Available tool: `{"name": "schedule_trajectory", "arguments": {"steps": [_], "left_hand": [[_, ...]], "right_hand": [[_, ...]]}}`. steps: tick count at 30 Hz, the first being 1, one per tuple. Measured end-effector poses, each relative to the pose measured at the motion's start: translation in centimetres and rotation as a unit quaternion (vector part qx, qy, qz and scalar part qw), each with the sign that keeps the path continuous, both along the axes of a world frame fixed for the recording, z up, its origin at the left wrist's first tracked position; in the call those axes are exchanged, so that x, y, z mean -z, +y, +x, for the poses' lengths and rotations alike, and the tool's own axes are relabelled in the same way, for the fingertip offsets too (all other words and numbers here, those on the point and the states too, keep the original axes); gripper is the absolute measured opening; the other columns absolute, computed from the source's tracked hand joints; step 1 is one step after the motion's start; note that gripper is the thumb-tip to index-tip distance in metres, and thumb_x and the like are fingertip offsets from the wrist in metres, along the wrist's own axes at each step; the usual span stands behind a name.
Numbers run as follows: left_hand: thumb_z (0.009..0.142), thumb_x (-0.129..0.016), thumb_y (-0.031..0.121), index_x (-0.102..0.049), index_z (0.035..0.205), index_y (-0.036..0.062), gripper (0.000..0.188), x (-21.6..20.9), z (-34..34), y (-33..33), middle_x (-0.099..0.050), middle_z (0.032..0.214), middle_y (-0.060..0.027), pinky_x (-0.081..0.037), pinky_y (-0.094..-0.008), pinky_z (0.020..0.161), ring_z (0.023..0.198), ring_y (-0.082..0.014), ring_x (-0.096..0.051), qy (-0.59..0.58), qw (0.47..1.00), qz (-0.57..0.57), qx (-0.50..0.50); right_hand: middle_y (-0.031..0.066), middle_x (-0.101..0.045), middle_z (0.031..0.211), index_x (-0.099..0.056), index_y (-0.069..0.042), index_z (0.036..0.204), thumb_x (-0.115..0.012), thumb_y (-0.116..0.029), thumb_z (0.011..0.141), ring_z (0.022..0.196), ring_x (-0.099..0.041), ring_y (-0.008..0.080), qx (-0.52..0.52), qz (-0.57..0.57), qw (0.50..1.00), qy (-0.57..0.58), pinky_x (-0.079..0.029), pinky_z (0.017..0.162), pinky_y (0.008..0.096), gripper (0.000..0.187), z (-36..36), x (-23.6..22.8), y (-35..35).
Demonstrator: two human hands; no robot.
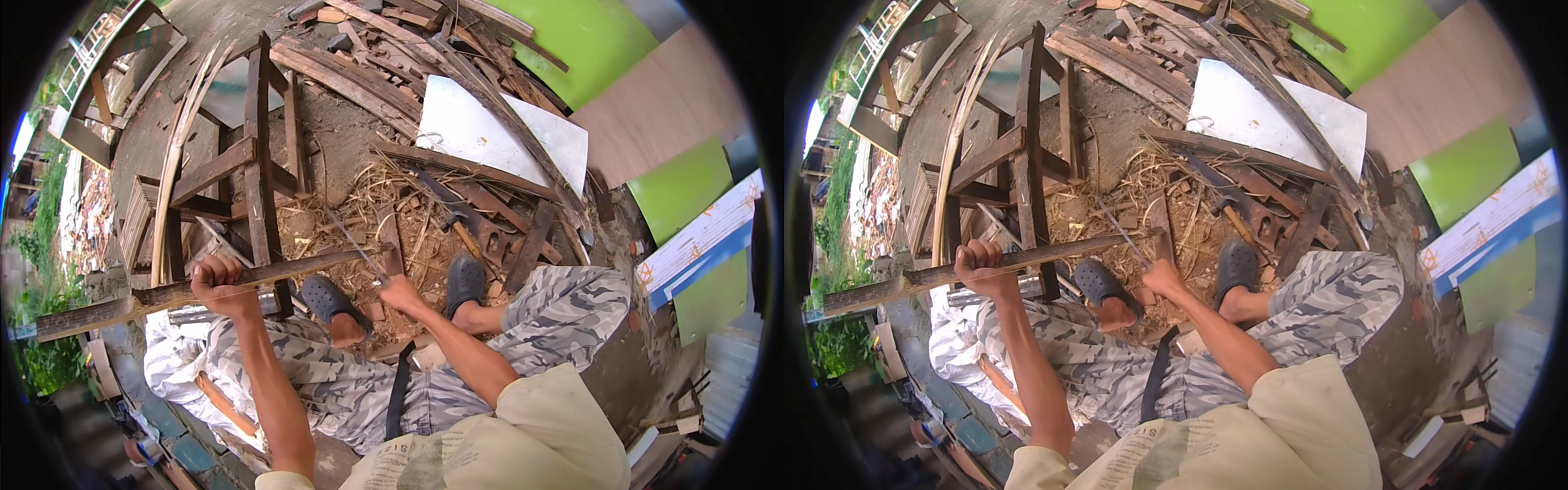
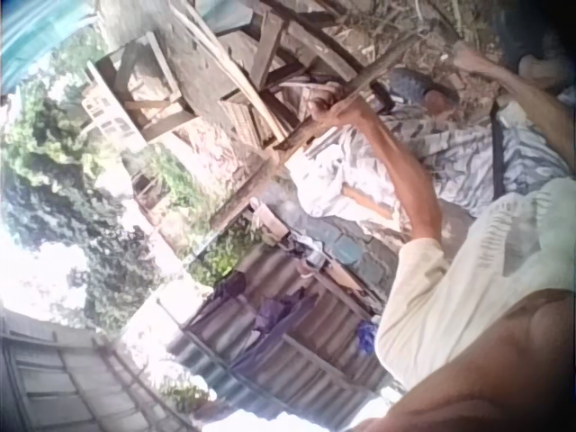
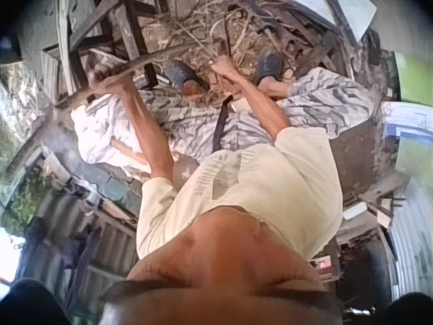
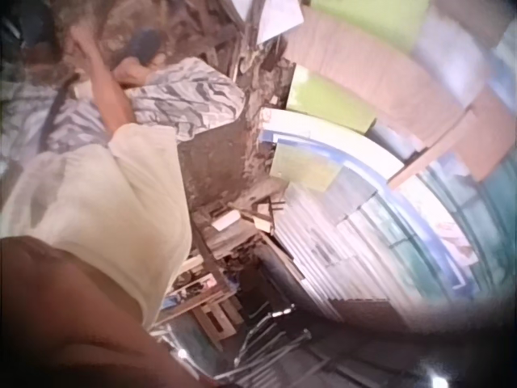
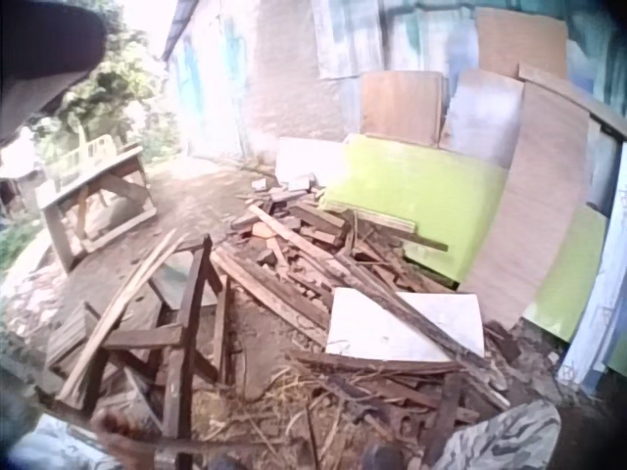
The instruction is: The person sits on the ground and uses a machete to split a long wooden stick into smaller pieces. They repeatedly strike the wood, reposition it, and continue splitting until the clip ends.
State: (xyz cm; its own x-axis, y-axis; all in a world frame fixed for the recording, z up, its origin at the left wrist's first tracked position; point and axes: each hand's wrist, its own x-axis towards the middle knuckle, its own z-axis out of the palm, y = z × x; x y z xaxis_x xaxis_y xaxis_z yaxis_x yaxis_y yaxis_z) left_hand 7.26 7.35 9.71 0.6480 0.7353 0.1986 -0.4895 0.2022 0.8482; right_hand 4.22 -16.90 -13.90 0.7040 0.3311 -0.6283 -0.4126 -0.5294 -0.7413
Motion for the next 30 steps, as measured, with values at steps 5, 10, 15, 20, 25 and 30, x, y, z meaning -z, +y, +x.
{"name": "schedule_trajectory", "arguments": {"steps": [5,10,15,20,25,30], "left_hand": [[0.092,-0.041,0.022,-0.023,0.066,0.0143,0.032,0.3,-0.3,0.5,-0.02,0.056,0.0018,-0.018,-0.0259,0.044,0.048,-0.0097,-0.018,-0.009,1.0,0.012,0.018],[0.092,-0.04,0.022,-0.024,0.066,0.0141,0.032,-0.3,0.4,-1.0,-0.02,0.056,0.0016,-0.019,-0.0261,0.044,0.047,-0.0099,-0.018,-0.003,0.999,0.02,0.036],[0.09,-0.044,0.023,-0.023,0.065,0.0147,0.033,-0.5,0.8,-1.1,-0.021,0.056,0.002,-0.019,-0.0268,0.045,0.047,-0.0102,-0.021,0.001,1.0,0.007,0.028],[0.092,-0.04,0.019,-0.023,0.069,0.013,0.029,-0.6,2.1,-1.6,-0.02,0.056,0.0017,-0.019,-0.0269,0.045,0.047,-0.0098,-0.018,0.009,1.0,0.018,0.023],[0.093,-0.037,0.019,-0.022,0.069,0.0128,0.028,-1.1,2.2,-2.1,-0.02,0.056,0.0011,-0.019,-0.0268,0.046,0.048,-0.0098,-0.018,0.029,0.999,0.024,0.017],[0.093,-0.039,0.021,-0.022,0.07,0.0132,0.029,-0.7,2.1,-1.9,-0.02,0.056,0.0014,-0.019,-0.0268,0.046,0.048,-0.0096,-0.018,0.036,0.999,0.026,0.02]], "right_hand": [[0.0307,-0.063,0.073,-0.068,0.002,0.089,-0.062,-0.019,0.077,0.071,-0.066,0.042,-0.029,0.015,0.988,-0.151,-0.053,0.064,0.0458,0.025,-0.7,-4.8,2.1],[0.0316,-0.064,0.077,-0.066,0.008,0.087,-0.058,-0.013,0.075,0.073,-0.067,0.0406,0.023,-0.154,0.988,-0.008,-0.053,0.063,0.0449,0.025,-0.7,5.4,-4.5],[0.0303,-0.065,0.076,-0.065,0.009,0.081,-0.054,-0.005,0.074,0.07,-0.068,0.0388,0.154,0.01,0.964,0.216,-0.053,0.059,0.0444,0.019,-1.2,3.5,-1.4],[0.0266,-0.066,0.074,-0.065,0.007,0.088,-0.06,-0.015,0.076,0.069,-0.066,0.0405,-0.013,-0.018,1.0,-0.018,-0.052,0.064,0.0456,0.025,0.4,-6.8,1.3],[0.0245,-0.068,0.078,-0.07,-0.001,0.096,-0.064,-0.021,0.077,0.079,-0.067,0.0423,-0.031,-0.058,0.987,-0.144,-0.053,0.073,0.0468,0.028,-0.4,-7.0,1.3],[0.0283,-0.066,0.087,-0.067,0.005,0.097,-0.064,-0.02,0.078,0.08,-0.067,0.0414,-0.038,-0.208,0.977,0.011,-0.053,0.072,0.0451,0.031,-1.3,3.9,-5.5]]}}
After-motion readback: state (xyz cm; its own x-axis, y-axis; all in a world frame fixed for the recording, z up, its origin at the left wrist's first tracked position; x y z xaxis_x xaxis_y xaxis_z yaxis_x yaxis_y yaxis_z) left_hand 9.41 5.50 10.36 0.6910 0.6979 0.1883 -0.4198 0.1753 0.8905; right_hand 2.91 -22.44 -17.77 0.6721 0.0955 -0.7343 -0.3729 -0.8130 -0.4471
